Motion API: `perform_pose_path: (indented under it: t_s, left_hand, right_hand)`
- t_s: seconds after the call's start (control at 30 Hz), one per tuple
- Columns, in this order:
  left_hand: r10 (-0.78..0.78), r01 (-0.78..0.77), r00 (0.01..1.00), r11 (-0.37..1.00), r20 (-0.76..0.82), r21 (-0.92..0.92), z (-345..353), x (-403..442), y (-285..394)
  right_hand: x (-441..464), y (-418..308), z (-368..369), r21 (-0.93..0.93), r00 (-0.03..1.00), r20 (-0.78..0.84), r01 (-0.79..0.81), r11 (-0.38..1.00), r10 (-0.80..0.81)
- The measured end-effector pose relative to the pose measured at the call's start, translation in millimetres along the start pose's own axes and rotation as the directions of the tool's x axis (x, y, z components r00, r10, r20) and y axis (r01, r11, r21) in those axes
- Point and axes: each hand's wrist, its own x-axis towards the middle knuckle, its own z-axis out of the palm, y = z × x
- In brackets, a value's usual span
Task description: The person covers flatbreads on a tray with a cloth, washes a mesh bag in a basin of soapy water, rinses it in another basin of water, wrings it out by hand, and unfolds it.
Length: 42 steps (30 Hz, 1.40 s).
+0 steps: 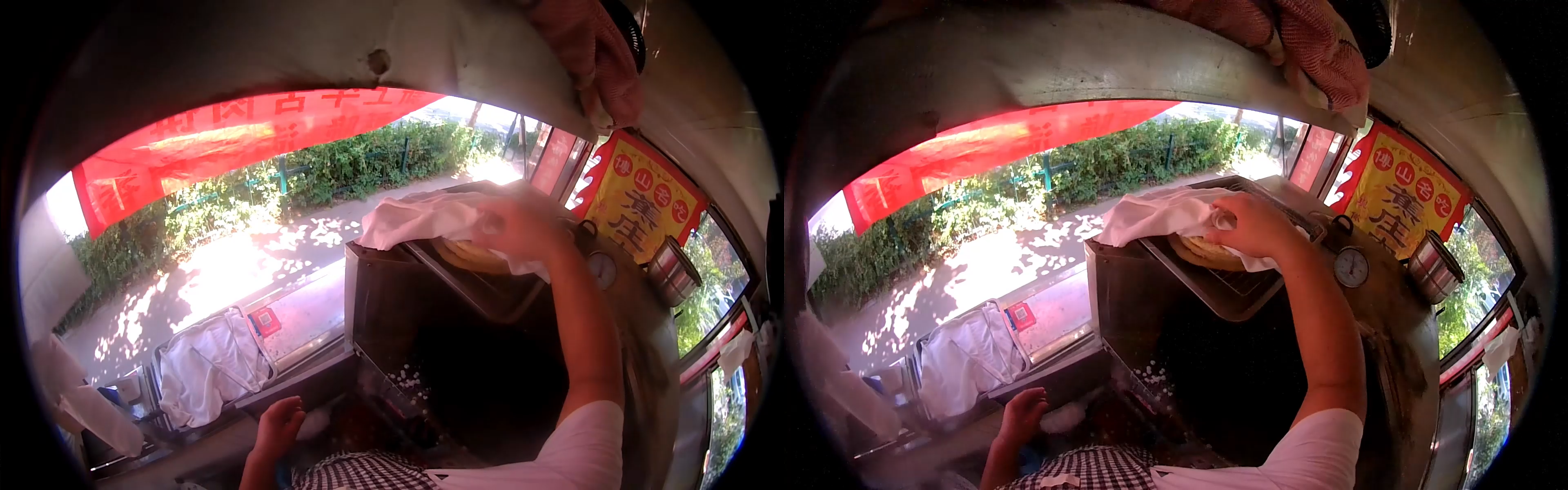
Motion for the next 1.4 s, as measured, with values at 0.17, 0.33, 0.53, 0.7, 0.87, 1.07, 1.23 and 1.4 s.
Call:
perform_pose_path:
  t_s: [0.17,0.33,0.53,0.7,0.87,1.07,1.23,1.4]
  left_hand:
    - [0.018,-0.018,1.000,1.000,0.022,-0.006,-3,-1,25]
    - [0.028,-0.028,0.999,1.000,0.032,-0.001,0,8,33]
    - [-0.010,0.010,0.996,1.000,0.088,0.001,11,9,18]
    - [-0.019,0.019,0.995,1.000,0.096,-0.003,19,5,6]
    - [-0.054,0.051,0.998,0.997,0.040,0.059,22,2,-9]
    - [-0.102,0.108,0.994,0.979,-0.042,0.172,17,-8,-20]
    - [-0.131,0.146,0.987,0.974,-0.094,0.172,17,-17,-32]
    - [-0.165,0.178,0.982,0.970,-0.091,0.164,21,-22,-34]
  right_hand:
    - [-5,15,6,0.210,0.989,-0.063,-0.117,0.971,0.133]
    - [-33,8,-22,0.475,0.999,0.018,-0.037,0.879,0.032]
    - [-29,46,-9,0.253,0.965,-0.225,-0.079,0.964,0.138]
    - [11,104,3,0.064,0.965,-0.181,-0.179,0.982,0.188]
    - [84,192,52,-0.172,1.000,-0.005,-0.029,0.985,0.029]
    - [103,139,37,-0.135,0.941,0.229,-0.221,0.966,0.247]
    - [146,212,65,-0.166,0.954,-0.126,-0.289,0.943,0.271]
    - [161,259,76,-0.248,0.930,-0.239,-0.335,0.909,0.278]
